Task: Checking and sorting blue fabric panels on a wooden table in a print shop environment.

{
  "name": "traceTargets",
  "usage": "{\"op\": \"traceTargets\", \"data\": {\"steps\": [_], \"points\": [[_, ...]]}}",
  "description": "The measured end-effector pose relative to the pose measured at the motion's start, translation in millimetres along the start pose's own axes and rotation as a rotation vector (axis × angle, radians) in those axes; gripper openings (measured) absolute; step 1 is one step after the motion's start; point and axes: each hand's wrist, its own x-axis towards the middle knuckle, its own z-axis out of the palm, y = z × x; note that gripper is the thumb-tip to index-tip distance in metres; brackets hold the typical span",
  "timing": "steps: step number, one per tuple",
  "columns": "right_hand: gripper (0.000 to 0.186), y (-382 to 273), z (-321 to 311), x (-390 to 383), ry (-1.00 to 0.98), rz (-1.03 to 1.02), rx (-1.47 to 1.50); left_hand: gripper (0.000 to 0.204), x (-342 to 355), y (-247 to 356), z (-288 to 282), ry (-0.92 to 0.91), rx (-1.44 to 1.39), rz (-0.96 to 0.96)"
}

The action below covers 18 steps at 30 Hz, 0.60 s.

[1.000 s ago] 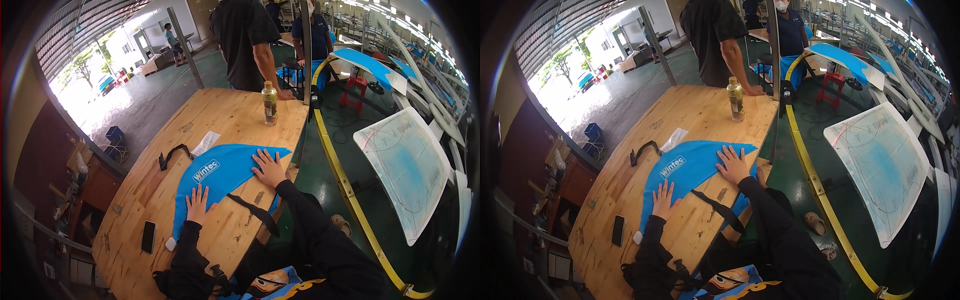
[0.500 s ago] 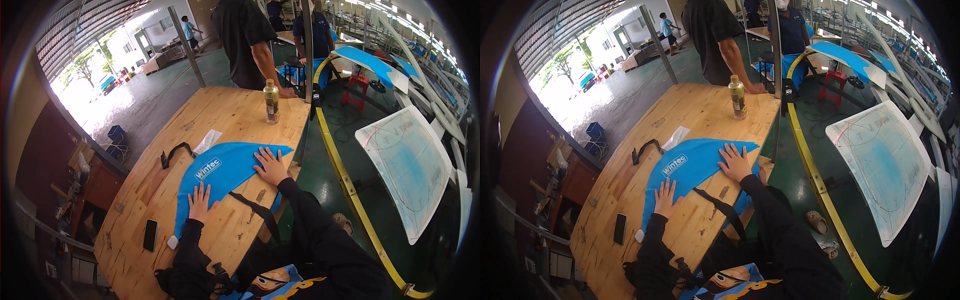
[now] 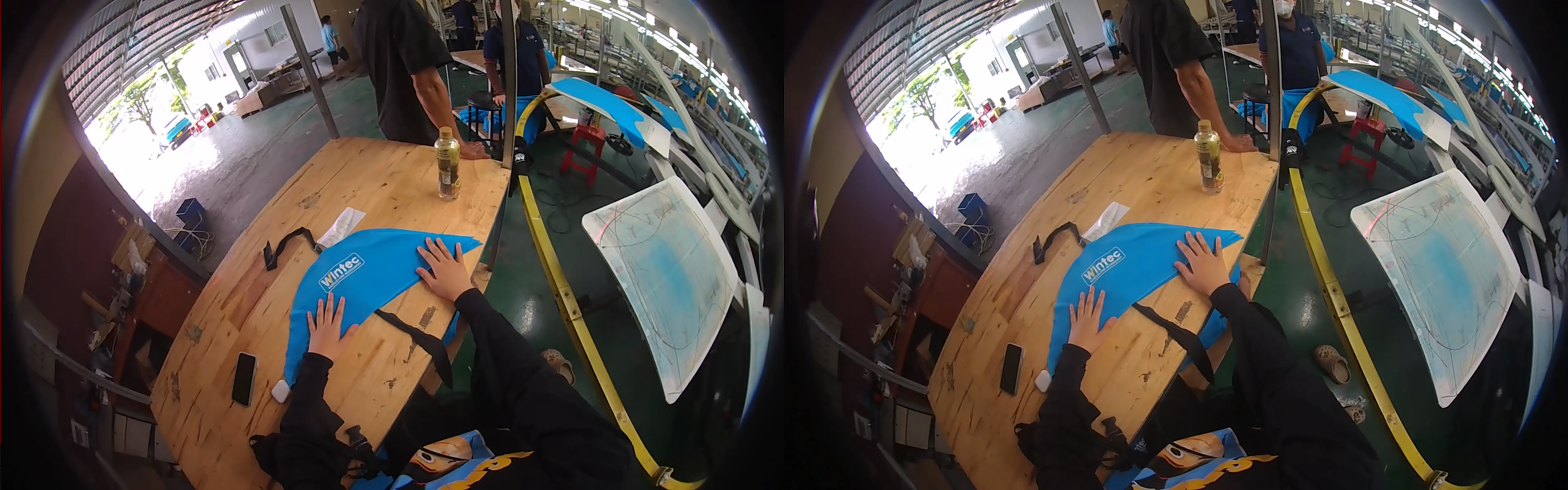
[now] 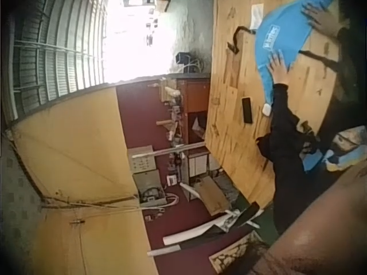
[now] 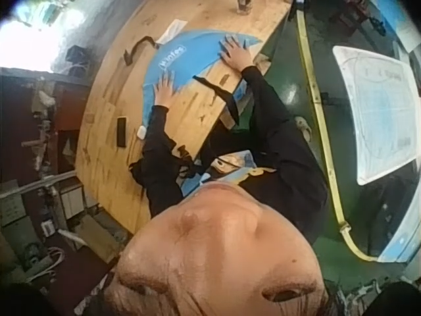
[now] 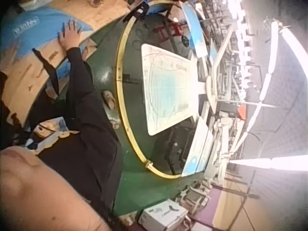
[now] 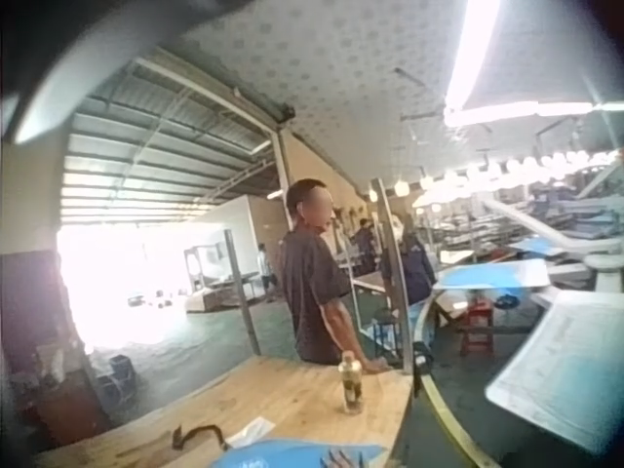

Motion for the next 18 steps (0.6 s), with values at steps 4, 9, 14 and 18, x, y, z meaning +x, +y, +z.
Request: {"op": "traceTargets", "data": {"steps": [4, 9, 14, 18], "points": [[0.054, -1.1, -0.5, 0.0, 0.001, 0.002, 0.002, 0.074, -1.4, 4.0, -3.7, -0.041, -0.017, -0.018], [0.054, 0.6, -2.5, -1.5, -0.012, 0.007, -0.001, 0.074, -0.4, 5.4, -2.6, -0.048, -0.019, -0.018], [0.054, 0.8, 0.8, -1.2, 0.011, -0.006, -0.004, 0.076, -0.6, 2.0, 0.2, -0.029, -0.007, -0.018], [0.054, -0.8, 1.5, -1.3, 0.001, -0.005, 0.001, 0.075, -1.7, -0.3, 2.2, -0.029, -0.006, -0.02]]}}
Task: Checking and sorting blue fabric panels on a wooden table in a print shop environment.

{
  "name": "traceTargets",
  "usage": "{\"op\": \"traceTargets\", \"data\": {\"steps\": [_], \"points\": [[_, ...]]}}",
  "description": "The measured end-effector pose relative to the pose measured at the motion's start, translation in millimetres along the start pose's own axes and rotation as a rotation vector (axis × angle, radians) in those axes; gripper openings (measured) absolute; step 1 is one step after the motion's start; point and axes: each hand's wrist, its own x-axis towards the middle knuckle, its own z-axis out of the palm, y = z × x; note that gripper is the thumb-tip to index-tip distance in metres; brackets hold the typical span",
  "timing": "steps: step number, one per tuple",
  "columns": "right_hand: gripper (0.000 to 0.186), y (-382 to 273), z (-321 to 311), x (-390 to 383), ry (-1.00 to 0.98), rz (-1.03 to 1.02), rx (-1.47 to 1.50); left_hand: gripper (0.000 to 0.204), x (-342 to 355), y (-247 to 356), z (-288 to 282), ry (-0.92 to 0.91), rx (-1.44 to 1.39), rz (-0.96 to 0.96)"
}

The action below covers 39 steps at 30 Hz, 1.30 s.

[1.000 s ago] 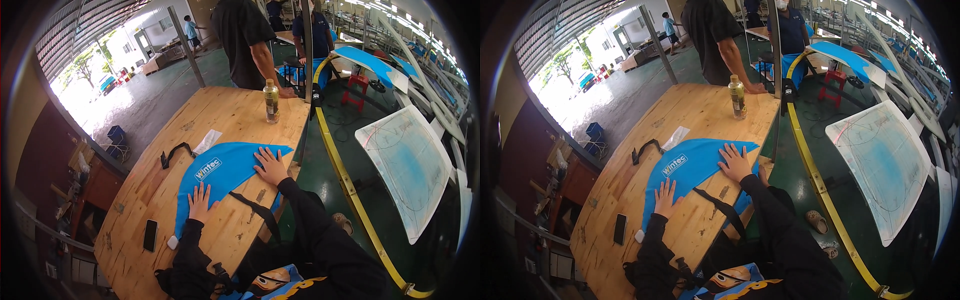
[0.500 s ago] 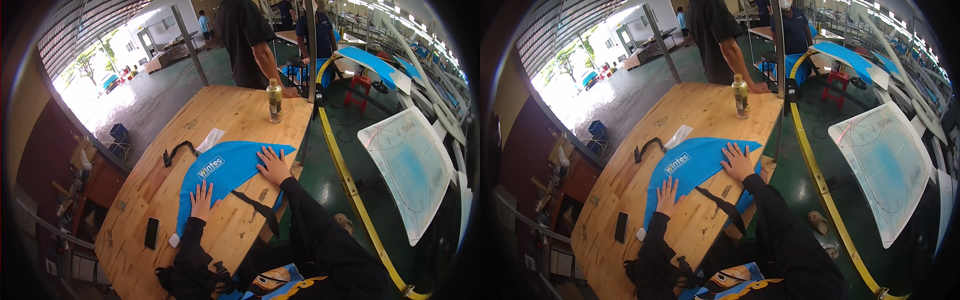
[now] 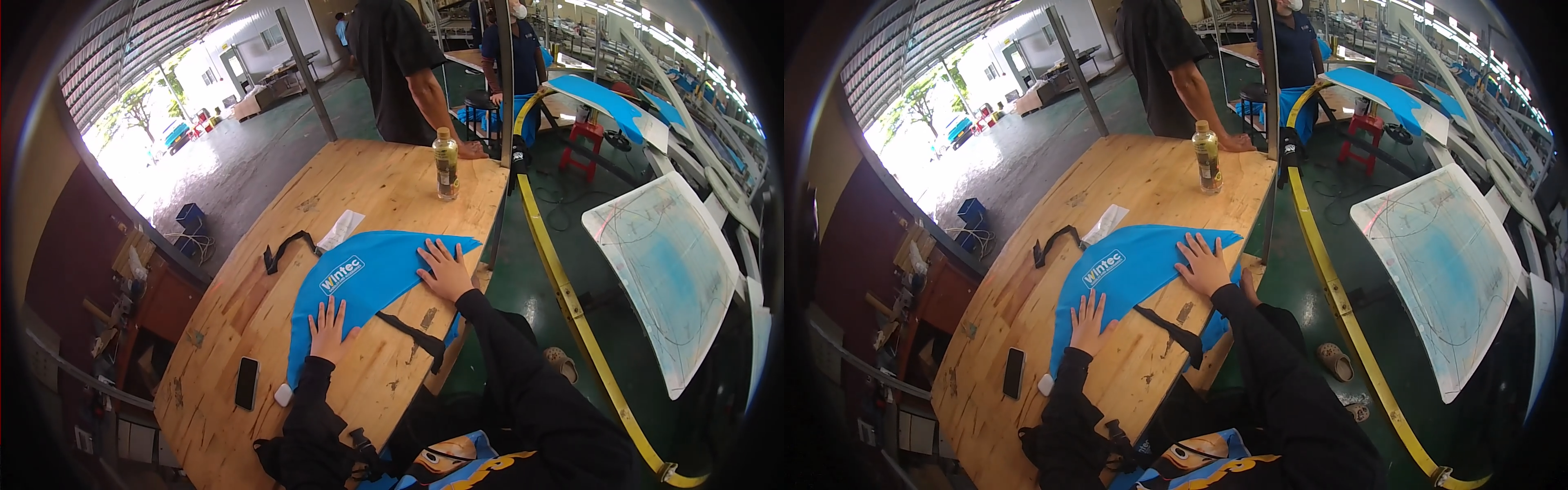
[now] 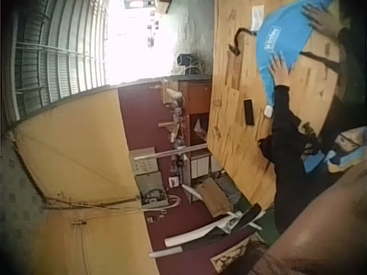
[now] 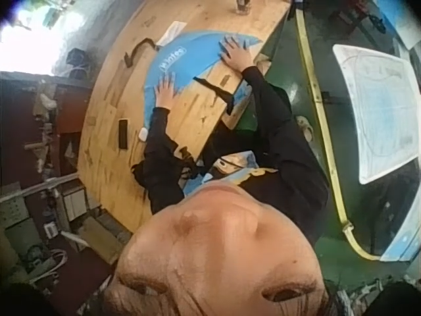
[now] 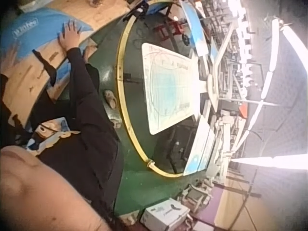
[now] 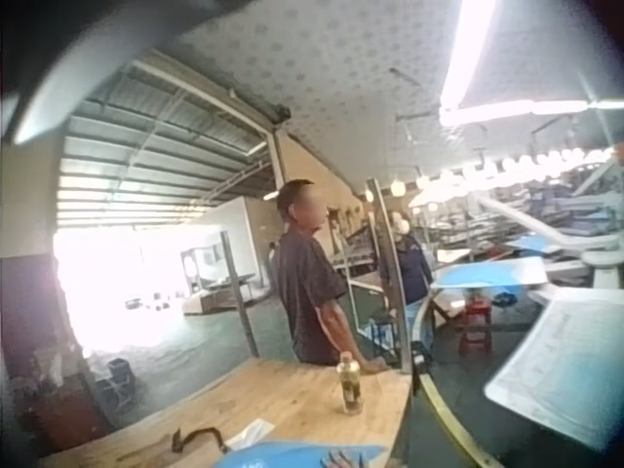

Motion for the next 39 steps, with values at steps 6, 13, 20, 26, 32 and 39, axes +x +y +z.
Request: {"op": "traceTargets", "data": {"steps": [6, 13, 20, 26, 32, 39], "points": [[0.053, 1.2, -3.4, 1.7, 0.002, 0.007, 0.013, 0.074, 3.9, -1.1, -1.3, 0.024, -0.004, 0.025], [0.055, 0.9, -0.7, -0.7, 0.008, 0.009, 0.013, 0.074, 0.8, 2.5, -2.5, 0.007, -0.028, 0.022], [0.055, 0.7, -1.1, -0.6, 0.022, 0.0, -0.009, 0.074, -0.1, 4.1, -6.8, -0.017, -0.043, 0.009], [0.055, 0.7, -0.3, -0.9, 0.019, 0.0, -0.006, 0.074, 0.5, 3.5, -6.4, -0.039, -0.047, -0.006], [0.055, 0.2, -0.7, -1.0, 0.023, 0.001, 0.011, 0.074, -0.2, 1.9, -5.9, -0.023, -0.034, -0.003], [0.054, 2.4, -1.2, -1.9, 0.016, 0.003, 0.005, 0.074, 0.5, 3.8, -4.6, -0.024, -0.036, 0.0]]}}
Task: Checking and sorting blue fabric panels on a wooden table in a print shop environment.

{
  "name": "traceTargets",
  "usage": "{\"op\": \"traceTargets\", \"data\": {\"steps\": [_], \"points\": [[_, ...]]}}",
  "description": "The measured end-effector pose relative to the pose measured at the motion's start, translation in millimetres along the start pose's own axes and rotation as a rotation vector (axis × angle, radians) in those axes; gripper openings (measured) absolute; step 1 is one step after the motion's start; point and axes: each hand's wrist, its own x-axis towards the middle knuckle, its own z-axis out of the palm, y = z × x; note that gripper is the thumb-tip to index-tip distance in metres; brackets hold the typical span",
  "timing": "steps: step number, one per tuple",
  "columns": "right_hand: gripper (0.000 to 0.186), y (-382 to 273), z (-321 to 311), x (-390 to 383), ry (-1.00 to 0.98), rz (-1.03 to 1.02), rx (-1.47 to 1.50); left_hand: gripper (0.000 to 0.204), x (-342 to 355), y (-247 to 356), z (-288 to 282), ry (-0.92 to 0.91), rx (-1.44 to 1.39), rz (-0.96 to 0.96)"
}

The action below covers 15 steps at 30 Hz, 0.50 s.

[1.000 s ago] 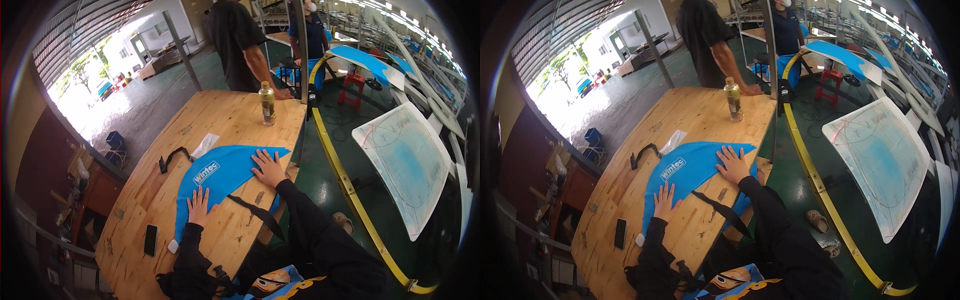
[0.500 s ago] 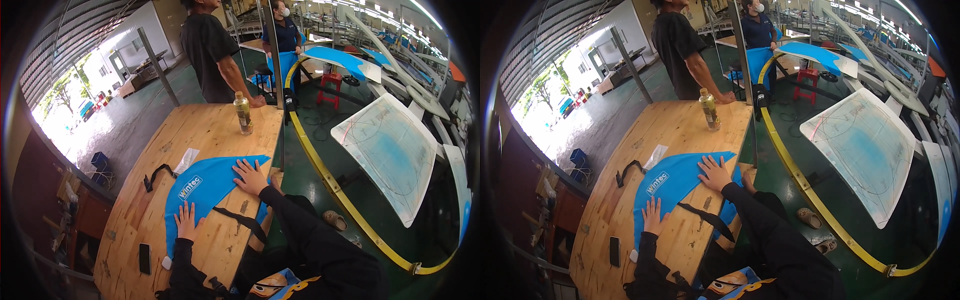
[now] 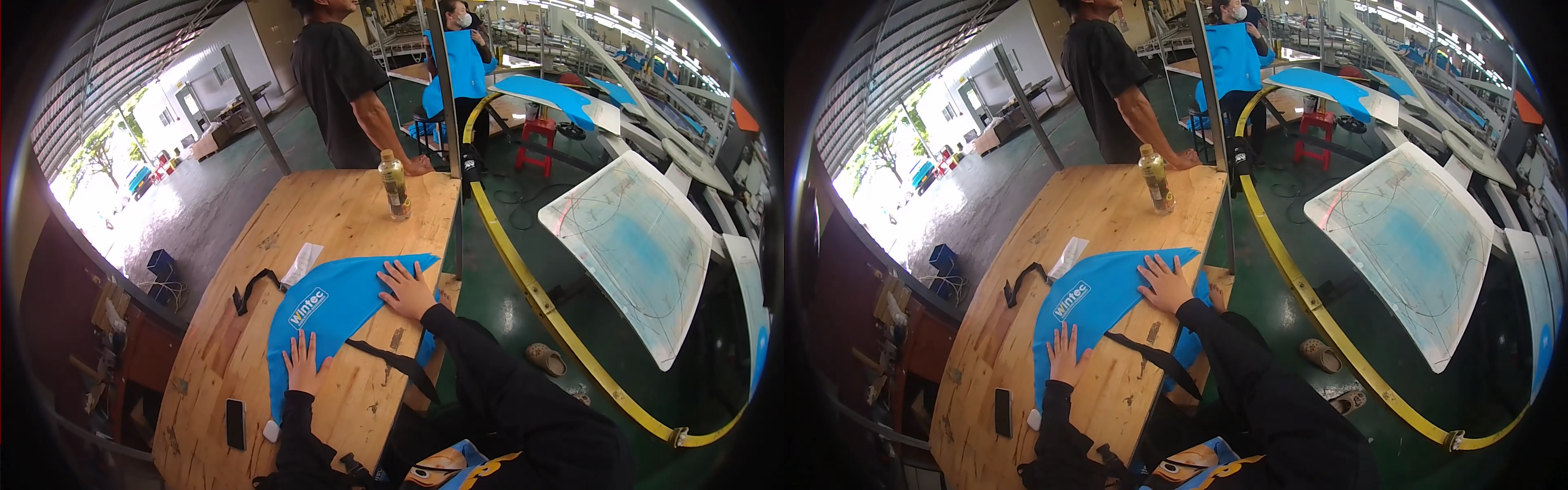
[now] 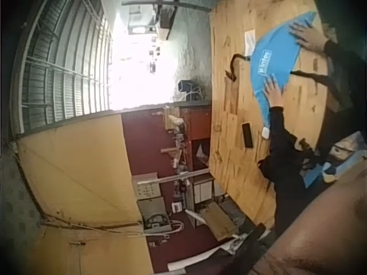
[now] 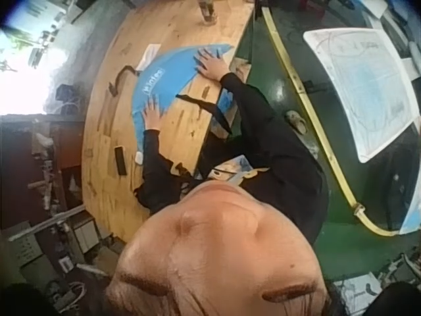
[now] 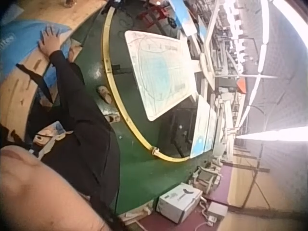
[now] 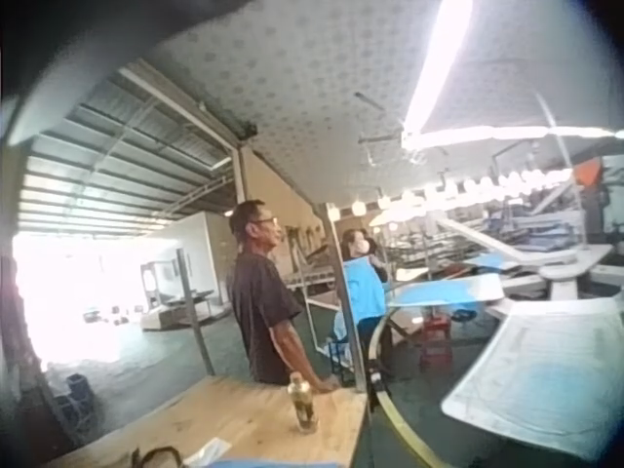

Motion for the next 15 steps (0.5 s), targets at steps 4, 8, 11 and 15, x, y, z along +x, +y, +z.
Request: {"op": "traceTargets", "data": {"steps": [4, 8, 11, 15], "points": [[0.055, -2.1, -0.6, 0.6, 0.006, -0.003, 0.006, 0.074, -0.5, -2.2, 1.2, 0.013, 0.011, 0.002], [0.055, -1.1, -1.1, 1.1, -0.005, -0.001, 0.002, 0.074, 0.7, -1.3, 0.0, 0.008, 0.003, 0.005], [0.055, -1.5, -0.3, 1.1, -0.007, -0.001, -0.007, 0.074, 0.6, 0.4, -2.2, -0.007, -0.009, -0.004], [0.055, -4.0, -0.6, 1.6, -0.005, 0.004, 0.004, 0.074, 0.0, -2.9, -1.2, -0.004, 0.007, -0.005]]}}
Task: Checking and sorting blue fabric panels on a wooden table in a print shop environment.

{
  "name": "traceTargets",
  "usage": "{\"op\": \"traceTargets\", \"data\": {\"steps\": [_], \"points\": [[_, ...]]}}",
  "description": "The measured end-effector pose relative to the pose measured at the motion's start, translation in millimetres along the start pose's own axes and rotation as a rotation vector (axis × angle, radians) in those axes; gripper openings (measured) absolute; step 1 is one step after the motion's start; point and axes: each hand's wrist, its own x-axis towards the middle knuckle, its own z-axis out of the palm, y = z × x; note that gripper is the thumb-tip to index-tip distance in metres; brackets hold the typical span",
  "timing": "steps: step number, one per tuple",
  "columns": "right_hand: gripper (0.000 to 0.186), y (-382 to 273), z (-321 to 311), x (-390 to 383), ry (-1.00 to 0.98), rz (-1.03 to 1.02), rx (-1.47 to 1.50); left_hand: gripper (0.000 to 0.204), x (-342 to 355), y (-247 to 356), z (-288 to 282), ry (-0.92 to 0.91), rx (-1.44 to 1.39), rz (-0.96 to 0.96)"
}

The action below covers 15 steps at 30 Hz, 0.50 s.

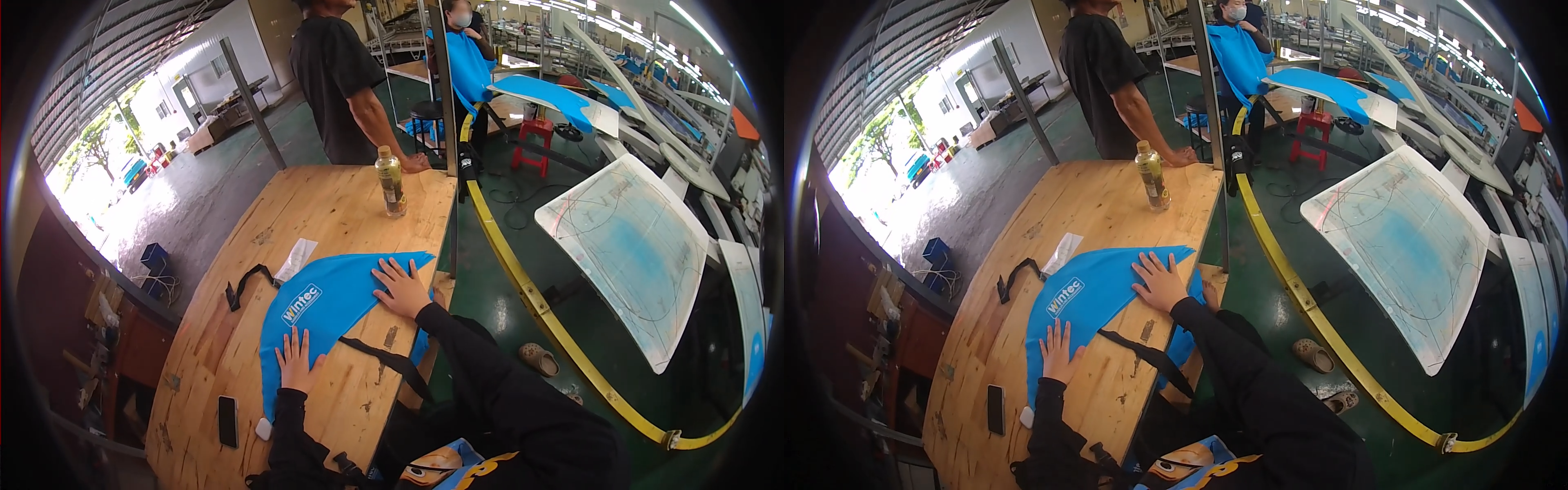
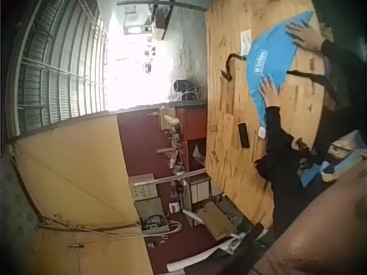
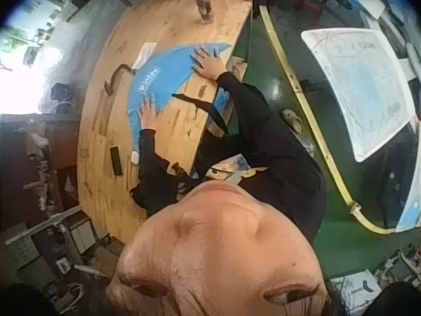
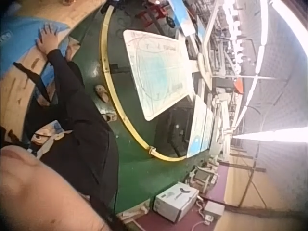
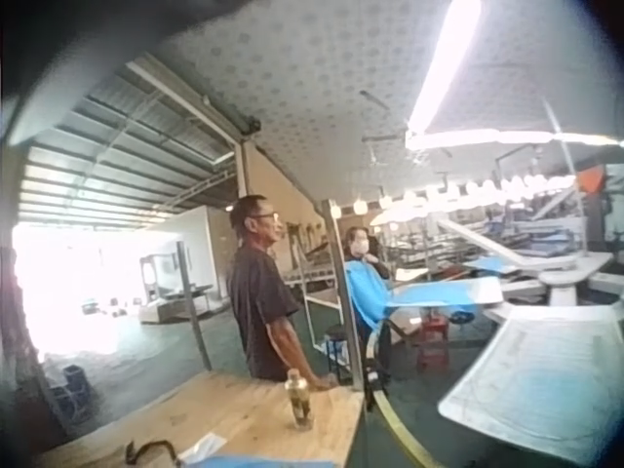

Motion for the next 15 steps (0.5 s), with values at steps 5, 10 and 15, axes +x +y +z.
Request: {"op": "traceTargets", "data": {"steps": [5, 10, 15], "points": [[0.055, 2.8, -1.1, -1.9, 0.004, 0.001, -0.007, 0.074, -0.2, 3.9, -1.5, -0.01, -0.008, 0.001], [0.055, 4.3, -1.3, -2.3, -0.012, 0.01, -0.011, 0.074, 0.6, 5.7, -1.3, -0.011, -0.012, -0.002], [0.055, 2.1, -0.4, -1.3, -0.018, 0.013, -0.014, 0.074, -0.1, 4.1, -1.9, -0.01, -0.013, -0.004]]}}
